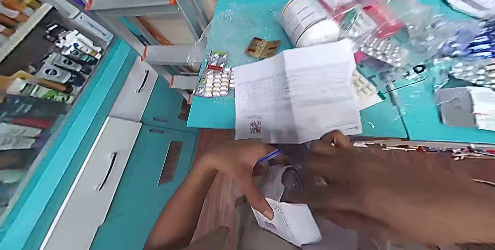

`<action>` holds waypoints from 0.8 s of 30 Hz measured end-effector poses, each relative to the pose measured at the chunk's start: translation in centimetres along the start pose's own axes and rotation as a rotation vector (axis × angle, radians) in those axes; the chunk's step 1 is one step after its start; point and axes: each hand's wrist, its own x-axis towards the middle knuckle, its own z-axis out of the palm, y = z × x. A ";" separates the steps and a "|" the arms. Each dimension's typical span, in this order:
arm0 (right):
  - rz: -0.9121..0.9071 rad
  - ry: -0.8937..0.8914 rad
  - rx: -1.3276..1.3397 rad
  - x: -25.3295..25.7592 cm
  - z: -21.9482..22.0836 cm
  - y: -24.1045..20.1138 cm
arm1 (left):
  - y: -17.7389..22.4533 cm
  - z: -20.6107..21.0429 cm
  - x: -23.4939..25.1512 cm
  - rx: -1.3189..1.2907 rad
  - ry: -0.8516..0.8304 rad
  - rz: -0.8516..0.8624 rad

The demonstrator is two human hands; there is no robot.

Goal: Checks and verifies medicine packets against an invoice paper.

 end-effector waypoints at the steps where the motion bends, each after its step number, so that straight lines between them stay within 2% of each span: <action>1: -0.012 -0.040 0.067 -0.2 0.7 -0.7 | -1.0 0.7 -0.1 -0.058 -0.024 0.006; 5: -0.019 -0.270 0.235 -0.7 2.2 -1.9 | -3.3 3.5 -0.7 -0.254 0.011 0.042; 10: 0.004 -0.230 -0.012 -0.4 2.7 -3.3 | -4.5 5.8 -1.4 -0.462 0.121 0.135; 12: 0.011 -0.204 -0.198 0.1 2.9 -3.6 | -4.5 6.7 -1.0 -0.505 0.191 0.179; 14: 0.019 -0.192 -0.324 0.5 3.6 -3.6 | -3.8 7.5 -0.8 -0.462 0.236 0.177; 16: -0.010 -0.228 -0.338 0.7 4.2 -3.4 | -3.4 7.9 -1.0 -0.384 0.254 0.156; 20: -0.057 -0.260 -0.210 1.0 4.4 -2.8 | -3.0 8.1 -2.0 -0.266 0.220 0.110; 24: -0.185 -0.258 -0.141 1.7 3.9 -2.0 | -3.3 7.9 -2.7 -0.363 0.178 0.135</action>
